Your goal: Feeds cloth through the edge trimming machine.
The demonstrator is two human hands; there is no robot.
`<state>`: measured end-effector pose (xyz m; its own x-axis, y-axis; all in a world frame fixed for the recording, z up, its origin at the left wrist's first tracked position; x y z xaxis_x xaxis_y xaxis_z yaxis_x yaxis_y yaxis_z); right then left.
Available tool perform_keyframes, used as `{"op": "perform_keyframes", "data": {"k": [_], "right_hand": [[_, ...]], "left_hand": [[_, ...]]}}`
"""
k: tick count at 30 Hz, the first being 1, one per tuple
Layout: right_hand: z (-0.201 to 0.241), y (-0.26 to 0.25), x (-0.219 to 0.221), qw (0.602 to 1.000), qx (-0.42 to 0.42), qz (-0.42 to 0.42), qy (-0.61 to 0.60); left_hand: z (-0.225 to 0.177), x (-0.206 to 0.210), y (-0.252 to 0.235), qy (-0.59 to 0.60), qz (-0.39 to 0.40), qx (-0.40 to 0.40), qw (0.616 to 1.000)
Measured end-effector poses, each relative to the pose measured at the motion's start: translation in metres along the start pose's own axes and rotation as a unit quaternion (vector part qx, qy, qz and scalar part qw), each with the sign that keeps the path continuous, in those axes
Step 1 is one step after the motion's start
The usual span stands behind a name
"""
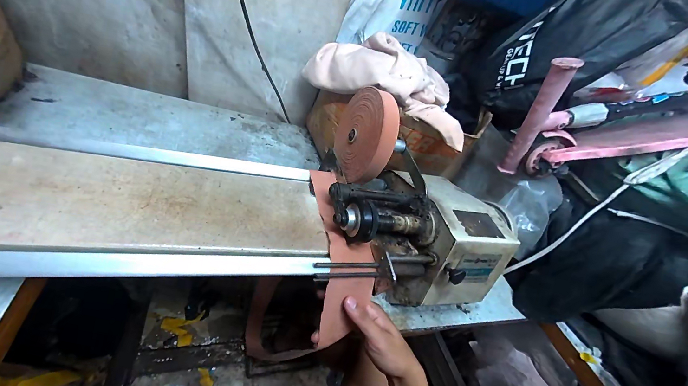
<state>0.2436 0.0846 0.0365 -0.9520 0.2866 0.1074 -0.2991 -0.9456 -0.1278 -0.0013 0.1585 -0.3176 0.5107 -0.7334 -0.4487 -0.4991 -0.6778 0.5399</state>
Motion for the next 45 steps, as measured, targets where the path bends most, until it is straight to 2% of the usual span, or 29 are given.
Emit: {"op": "perform_keyframes", "data": {"k": [9,45], "right_hand": [[0.0019,-0.0012,0.0037,0.999,0.008,0.037,-0.03],[0.0025,-0.0008,0.0048,0.999,0.007,0.04,-0.015]], "left_hand": [[0.0019,0.0008,-0.0014,-0.002,0.007,-0.003,1.0],[0.0,0.0001,-0.001,0.005,0.002,-0.003,1.0]]}}
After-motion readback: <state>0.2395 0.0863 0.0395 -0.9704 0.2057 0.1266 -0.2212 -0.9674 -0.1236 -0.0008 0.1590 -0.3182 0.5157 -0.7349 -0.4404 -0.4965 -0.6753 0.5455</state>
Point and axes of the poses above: each hand's wrist, its own y-axis away from the middle knuckle, its own x-axis out of the palm, z = x × y, the point moved 2 cm from there along -y, towards the middle knuckle, and after that the axes turned 14 degrees about -z, right-handed, at the moved point
